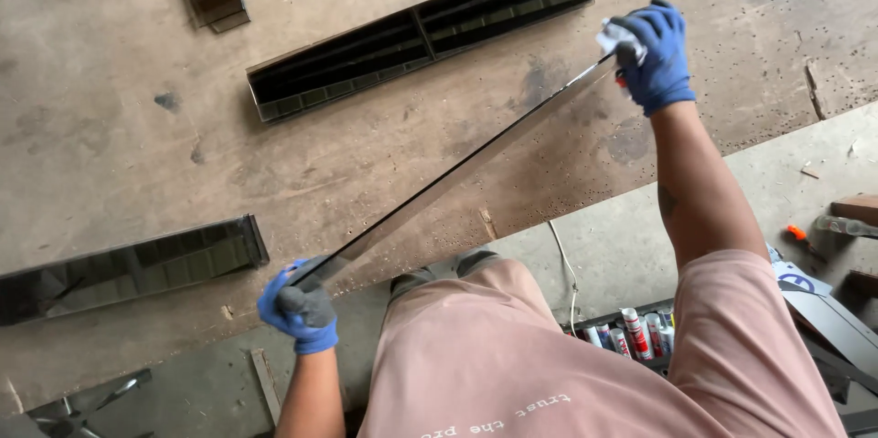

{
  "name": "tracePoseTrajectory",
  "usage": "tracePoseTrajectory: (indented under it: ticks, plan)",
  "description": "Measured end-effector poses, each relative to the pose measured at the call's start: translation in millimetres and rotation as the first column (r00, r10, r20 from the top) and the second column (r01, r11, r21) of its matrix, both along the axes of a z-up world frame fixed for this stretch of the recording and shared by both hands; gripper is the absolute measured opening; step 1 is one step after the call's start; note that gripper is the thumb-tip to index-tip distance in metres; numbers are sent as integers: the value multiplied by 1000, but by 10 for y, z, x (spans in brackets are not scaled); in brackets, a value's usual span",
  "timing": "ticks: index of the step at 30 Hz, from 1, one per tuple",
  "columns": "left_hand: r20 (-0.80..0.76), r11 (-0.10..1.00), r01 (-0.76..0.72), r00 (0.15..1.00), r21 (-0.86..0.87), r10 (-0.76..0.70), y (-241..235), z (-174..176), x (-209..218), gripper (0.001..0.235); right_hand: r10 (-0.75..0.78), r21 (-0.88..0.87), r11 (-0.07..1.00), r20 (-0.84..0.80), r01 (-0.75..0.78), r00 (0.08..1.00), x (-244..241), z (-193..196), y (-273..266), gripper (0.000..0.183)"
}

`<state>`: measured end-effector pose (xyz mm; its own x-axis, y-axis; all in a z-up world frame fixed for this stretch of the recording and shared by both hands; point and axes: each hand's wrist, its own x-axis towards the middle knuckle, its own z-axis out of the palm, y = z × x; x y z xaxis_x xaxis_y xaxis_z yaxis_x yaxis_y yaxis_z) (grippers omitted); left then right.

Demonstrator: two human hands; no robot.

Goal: Cleaning long reflective strips with a cloth

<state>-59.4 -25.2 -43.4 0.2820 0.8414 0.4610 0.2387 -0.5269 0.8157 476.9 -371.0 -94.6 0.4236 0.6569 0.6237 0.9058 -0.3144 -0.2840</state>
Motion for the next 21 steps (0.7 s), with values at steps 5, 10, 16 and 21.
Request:
tracePoseTrajectory:
  ticks: [5,10,16,21]
  plan:
    - [152,816,-101,963,-569,225,531,-545,-951,31,-133,147,866,-854,479,503,-48,-285,-329,52]
    - [51,696,-255,921,-671,387,357,-58,-694,28,17,683,534,-597,498,802,-493,-144,104,45]
    - [62,578,-239,890,-780,452,199,106,-624,19,-373,-39,904,-556,426,742,-1469,-391,1071,46]
    - [115,521,-61,947,-851,299,115,99,-413,11,-97,-369,929,-286,-17,953,-3080,554,1801,58]
